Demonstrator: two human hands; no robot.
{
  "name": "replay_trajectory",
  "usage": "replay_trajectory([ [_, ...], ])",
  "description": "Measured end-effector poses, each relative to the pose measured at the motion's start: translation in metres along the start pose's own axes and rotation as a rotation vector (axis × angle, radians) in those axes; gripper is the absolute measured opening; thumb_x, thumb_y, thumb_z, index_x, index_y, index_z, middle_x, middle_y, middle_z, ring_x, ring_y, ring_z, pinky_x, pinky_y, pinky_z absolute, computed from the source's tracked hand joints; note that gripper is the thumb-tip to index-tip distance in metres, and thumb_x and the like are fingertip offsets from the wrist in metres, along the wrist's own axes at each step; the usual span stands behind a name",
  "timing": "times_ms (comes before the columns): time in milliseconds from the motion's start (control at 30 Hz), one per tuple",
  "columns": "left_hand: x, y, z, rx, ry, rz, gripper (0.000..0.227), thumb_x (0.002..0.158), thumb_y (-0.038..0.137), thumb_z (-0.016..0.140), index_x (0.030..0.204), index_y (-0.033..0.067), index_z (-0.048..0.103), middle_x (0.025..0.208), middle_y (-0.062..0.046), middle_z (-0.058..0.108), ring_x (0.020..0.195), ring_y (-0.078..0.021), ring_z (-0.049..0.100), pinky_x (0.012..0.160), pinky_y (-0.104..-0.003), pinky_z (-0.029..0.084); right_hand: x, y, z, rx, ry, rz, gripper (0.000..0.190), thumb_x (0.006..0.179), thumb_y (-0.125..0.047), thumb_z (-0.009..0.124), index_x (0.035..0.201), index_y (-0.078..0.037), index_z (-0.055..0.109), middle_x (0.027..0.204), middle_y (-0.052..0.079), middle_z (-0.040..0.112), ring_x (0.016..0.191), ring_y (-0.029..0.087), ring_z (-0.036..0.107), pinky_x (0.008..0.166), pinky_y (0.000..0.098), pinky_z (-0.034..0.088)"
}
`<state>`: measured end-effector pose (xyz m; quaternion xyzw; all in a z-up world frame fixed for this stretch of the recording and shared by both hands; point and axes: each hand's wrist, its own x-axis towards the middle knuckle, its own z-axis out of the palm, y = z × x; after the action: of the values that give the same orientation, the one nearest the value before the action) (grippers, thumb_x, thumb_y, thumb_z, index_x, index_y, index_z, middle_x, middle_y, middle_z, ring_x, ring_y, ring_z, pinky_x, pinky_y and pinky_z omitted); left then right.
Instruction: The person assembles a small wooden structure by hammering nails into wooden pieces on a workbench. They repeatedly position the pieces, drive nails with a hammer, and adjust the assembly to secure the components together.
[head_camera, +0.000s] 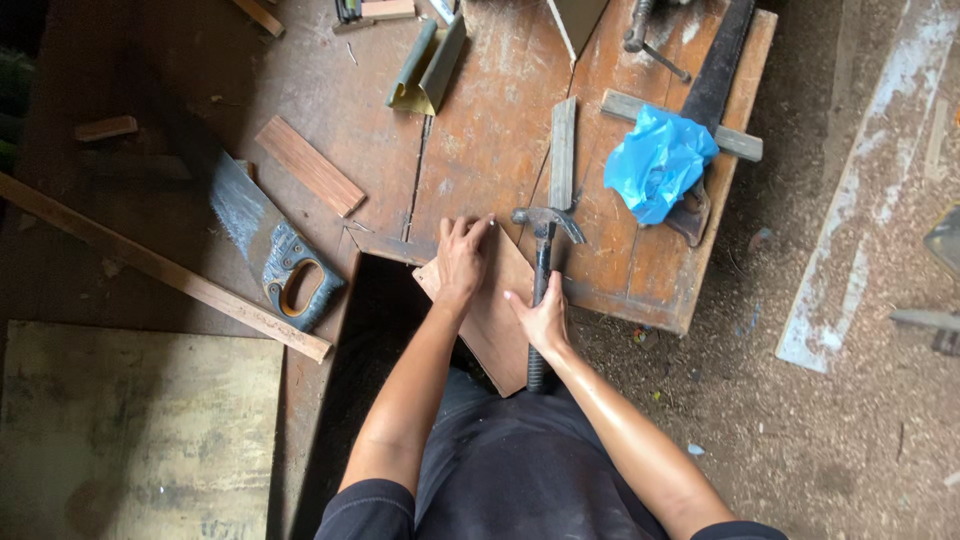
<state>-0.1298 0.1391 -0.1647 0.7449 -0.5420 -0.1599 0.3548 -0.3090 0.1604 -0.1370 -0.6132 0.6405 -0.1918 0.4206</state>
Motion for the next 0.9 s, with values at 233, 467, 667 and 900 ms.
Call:
replay_trajectory([
  [233,0.007,0.007,-0.007,0.075,0.045,-0.006,0.028,0.085,0.014,0.075,0.112,0.0207,0.08,0.109,-0.005,0.065,0.101,-0.026,0.054,0.085,-0.04,0.038,0.011,-0.012,0.006,0.064,-0.009,0.196,0.057,0.077,-0.02,0.087,0.112,-0.002,0.046,0.082,0.015,0.065,0.059,0.023,0.066,0.057,0.0393,0.055],
  [467,0.013,0.007,-0.007,0.033,0.02,-0.049,0.021,0.09,0.02,0.076,0.11,0.0206,0.081,0.102,-0.003,0.064,0.099,-0.0242,0.055,0.084,-0.039,0.04,0.015,-0.008,0.006,-0.005,-0.003,0.138,0.057,0.077,-0.021,0.089,0.112,-0.001,0.049,0.09,0.014,0.067,0.064,0.027,0.068,0.062,0.0413,0.057],
  [667,0.012,0.006,-0.005,-0.005,0.085,-0.06,0.024,0.089,0.021,0.078,0.113,0.0179,0.081,0.095,-0.001,0.066,0.094,-0.0245,0.055,0.083,-0.039,0.041,0.014,0.007,0.01,-0.074,0.027,0.012,0.058,0.077,-0.023,0.09,0.112,0.0,0.05,0.09,0.018,0.066,0.077,0.033,0.067,0.072,0.0451,0.055],
  [900,0.007,0.004,-0.002,-0.048,0.159,-0.009,0.011,0.086,0.018,0.081,0.095,0.0127,0.078,0.101,-0.002,0.07,0.094,-0.0269,0.059,0.082,-0.039,0.043,0.013,0.009,0.007,-0.106,0.02,0.023,0.063,0.078,-0.025,0.09,0.118,0.001,0.048,0.077,0.014,0.061,0.067,0.03,0.061,0.066,0.0452,0.052],
])
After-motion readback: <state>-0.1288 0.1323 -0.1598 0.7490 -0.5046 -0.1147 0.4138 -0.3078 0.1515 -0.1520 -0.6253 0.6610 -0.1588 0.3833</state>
